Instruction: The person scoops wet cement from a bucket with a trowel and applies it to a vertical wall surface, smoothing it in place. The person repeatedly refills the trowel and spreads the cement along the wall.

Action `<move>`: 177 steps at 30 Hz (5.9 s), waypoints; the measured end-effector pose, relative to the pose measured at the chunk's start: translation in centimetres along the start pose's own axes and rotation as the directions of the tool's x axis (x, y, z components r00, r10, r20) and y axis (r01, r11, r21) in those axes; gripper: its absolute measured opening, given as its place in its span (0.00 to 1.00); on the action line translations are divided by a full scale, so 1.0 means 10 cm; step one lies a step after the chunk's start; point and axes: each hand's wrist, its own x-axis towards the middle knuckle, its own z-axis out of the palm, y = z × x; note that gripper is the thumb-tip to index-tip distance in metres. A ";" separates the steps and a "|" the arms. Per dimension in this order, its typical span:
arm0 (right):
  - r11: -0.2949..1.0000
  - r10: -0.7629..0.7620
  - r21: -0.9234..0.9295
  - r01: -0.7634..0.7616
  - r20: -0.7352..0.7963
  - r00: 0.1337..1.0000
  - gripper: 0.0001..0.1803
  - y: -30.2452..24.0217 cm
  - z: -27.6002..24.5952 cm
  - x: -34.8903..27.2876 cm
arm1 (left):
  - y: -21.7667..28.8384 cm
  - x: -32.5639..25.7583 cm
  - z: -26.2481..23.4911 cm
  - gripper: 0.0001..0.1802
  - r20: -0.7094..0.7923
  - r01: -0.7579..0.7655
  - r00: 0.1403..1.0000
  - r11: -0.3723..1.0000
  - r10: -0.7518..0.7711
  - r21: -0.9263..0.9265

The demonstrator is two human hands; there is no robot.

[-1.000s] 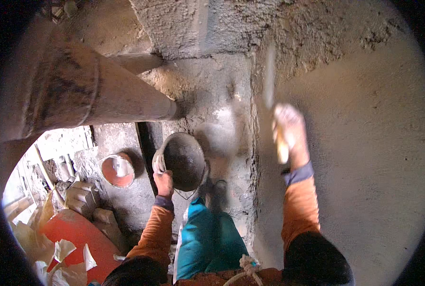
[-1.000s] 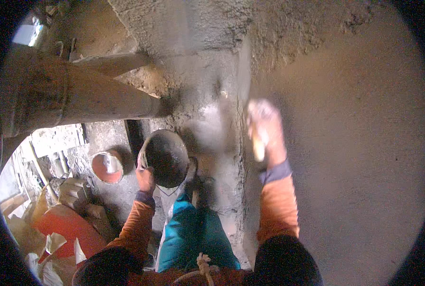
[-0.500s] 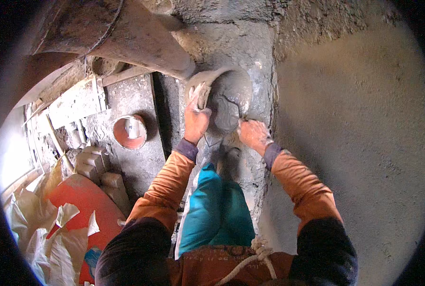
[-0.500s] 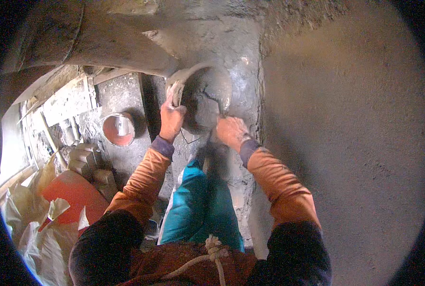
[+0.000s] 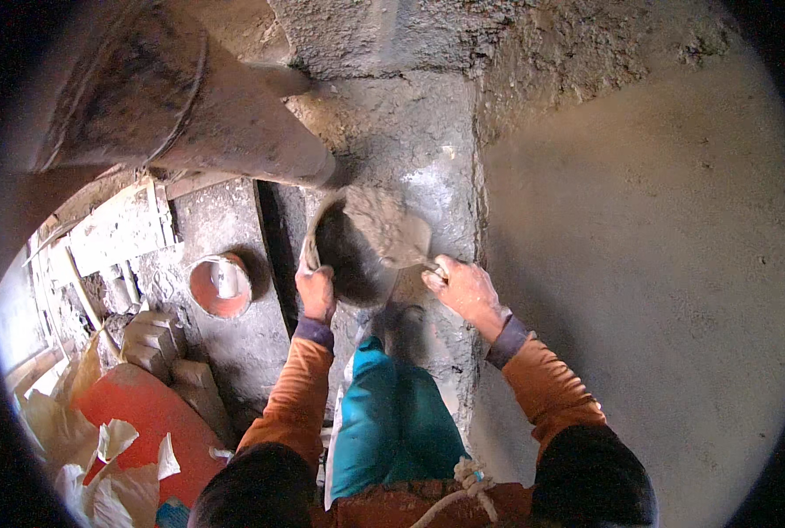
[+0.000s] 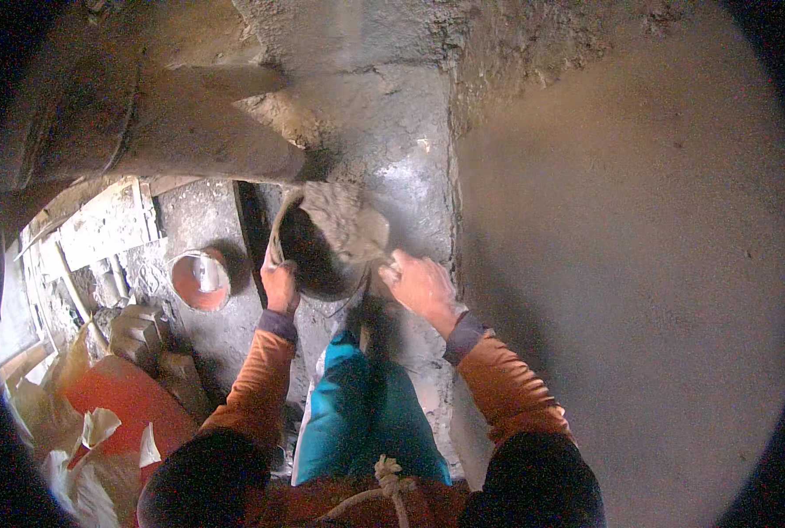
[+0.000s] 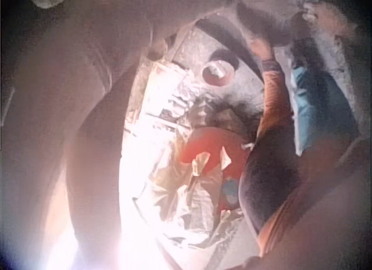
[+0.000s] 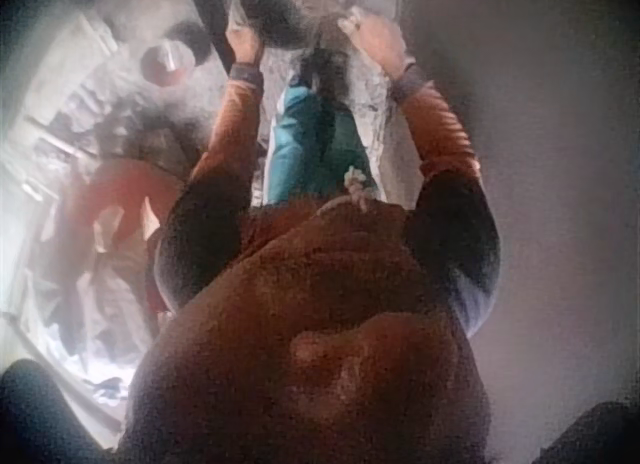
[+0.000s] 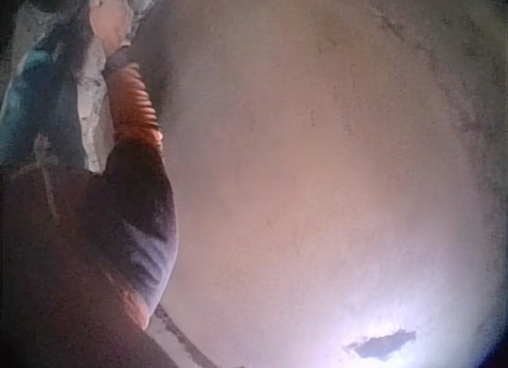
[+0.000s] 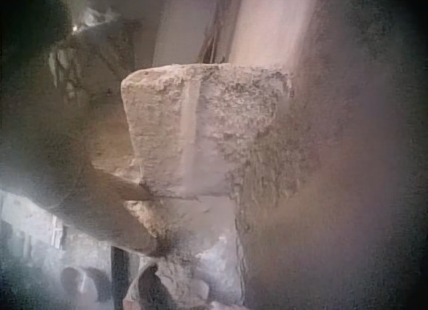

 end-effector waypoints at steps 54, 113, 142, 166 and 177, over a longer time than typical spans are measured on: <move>0.431 -0.249 0.900 -0.067 0.190 0.950 0.09 0.54 -0.92 1.97 | -0.43 -0.10 -0.96 0.35 0.005 0.255 0.967 0.963 -0.256 0.088; 0.938 -0.347 -0.042 0.344 -0.083 0.934 0.21 0.27 -0.62 -0.56 | 1.33 -0.55 -0.28 0.37 0.110 -0.059 0.994 0.949 0.026 0.309; 0.482 -0.309 0.872 0.084 0.080 0.948 0.10 -0.53 -1.52 -0.17 | 1.14 -1.05 -0.34 0.36 -0.088 0.005 0.996 0.995 0.004 0.103; 0.812 -0.356 -0.517 0.272 -0.068 0.932 0.13 -0.68 -0.83 -1.03 | 2.77 -1.10 0.63 0.40 0.380 -0.573 0.809 0.748 0.450 0.335; 0.960 -0.226 -0.162 0.227 0.024 0.974 0.18 -0.34 -0.73 -1.15 | 3.14 -1.31 0.60 0.38 0.444 -0.600 0.752 0.786 0.488 0.152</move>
